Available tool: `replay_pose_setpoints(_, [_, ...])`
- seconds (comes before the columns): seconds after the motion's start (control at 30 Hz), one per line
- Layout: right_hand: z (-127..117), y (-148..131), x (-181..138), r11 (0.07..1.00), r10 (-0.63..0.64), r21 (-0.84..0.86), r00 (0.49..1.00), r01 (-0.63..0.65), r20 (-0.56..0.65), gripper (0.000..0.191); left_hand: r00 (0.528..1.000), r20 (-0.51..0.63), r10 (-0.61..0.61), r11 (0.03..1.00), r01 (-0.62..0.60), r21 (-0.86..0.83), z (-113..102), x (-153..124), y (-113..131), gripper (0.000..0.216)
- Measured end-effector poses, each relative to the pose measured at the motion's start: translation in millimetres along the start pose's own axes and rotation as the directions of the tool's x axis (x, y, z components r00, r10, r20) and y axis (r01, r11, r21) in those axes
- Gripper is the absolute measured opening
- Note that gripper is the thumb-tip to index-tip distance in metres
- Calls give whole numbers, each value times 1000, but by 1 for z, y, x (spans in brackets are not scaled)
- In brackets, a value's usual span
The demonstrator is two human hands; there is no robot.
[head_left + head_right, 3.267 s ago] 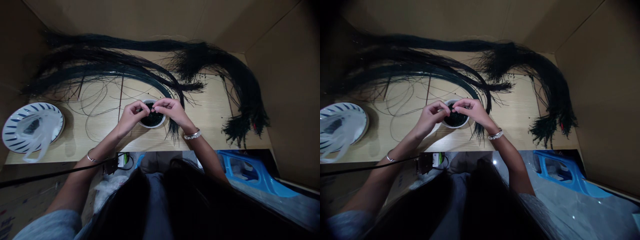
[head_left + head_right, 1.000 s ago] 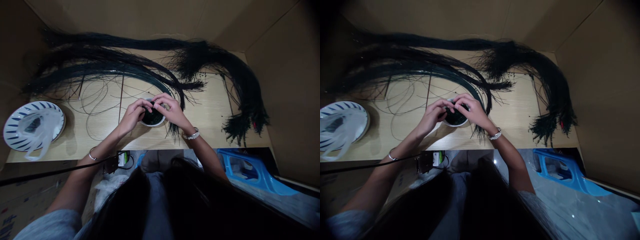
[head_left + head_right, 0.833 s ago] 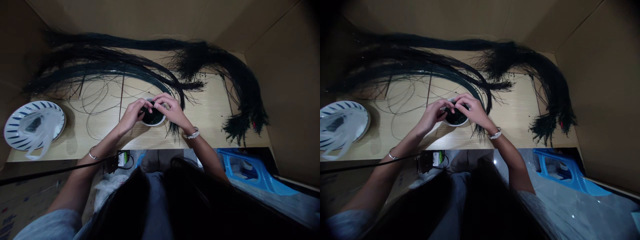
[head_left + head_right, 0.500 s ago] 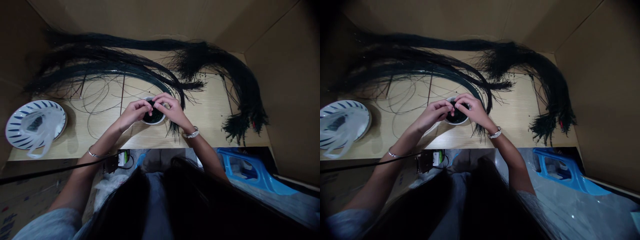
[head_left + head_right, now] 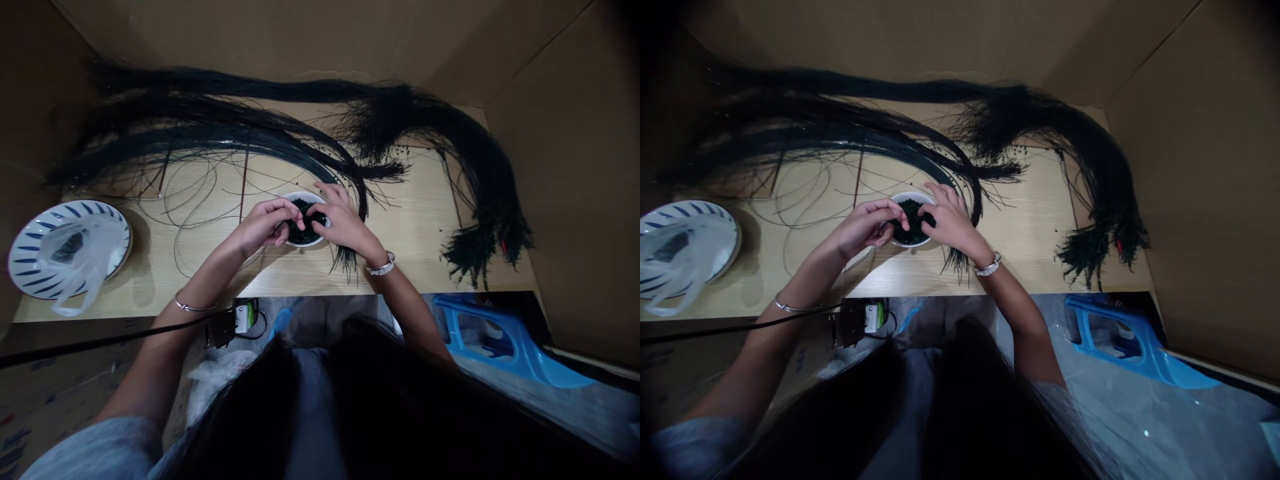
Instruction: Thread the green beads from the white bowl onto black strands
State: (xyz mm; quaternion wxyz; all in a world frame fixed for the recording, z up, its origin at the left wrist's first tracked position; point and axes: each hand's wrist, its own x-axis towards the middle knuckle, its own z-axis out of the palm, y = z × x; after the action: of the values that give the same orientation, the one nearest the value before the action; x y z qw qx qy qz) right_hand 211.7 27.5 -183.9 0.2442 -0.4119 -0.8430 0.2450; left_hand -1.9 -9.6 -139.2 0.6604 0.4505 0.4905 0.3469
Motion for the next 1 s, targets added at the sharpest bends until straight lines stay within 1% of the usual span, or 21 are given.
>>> replay_pose_setpoints(0.17, [5,7,0,998,58,2,997,-58,55,9,1000,8,-13,1000,13,-25,0,1,0,19])
replay_pose_setpoints(0.23, [6,8,1,998,56,20,997,-57,59,6,1000,10,-14,999,14,-30,1,1,0,18])
replay_pose_setpoints(0.33, [5,7,3,998,32,54,999,-35,43,3,1000,13,5,1000,-5,-22,1,1,-1,17])
replay_pose_setpoints(0.43, [-1,5,5,994,41,102,999,-40,-6,4,998,-4,61,998,-61,-3,0,1,-3,17])
replay_pose_setpoints(0.53, [-9,3,8,975,51,218,997,-38,-52,6,985,-90,148,989,-145,36,0,2,-4,17])
replay_pose_setpoints(0.6, [-14,2,9,947,51,321,996,-26,-71,11,970,-146,196,980,-188,67,0,3,-4,16])
replay_pose_setpoints(0.7, [-18,0,10,895,57,446,995,-16,-77,18,958,-169,232,971,-218,100,3,1,-2,15])
replay_pose_setpoints(0.77, [-20,-3,11,873,64,487,995,-17,-80,21,956,-165,242,967,-223,124,5,-1,-1,14])
replay_pose_setpoints(0.87, [-20,-6,10,873,62,488,993,-4,-104,19,959,-147,242,962,-218,163,7,-4,-1,13])
replay_pose_setpoints(1.0, [-22,-11,9,931,38,364,984,28,-173,10,962,-137,236,962,-211,170,6,-4,-2,13])
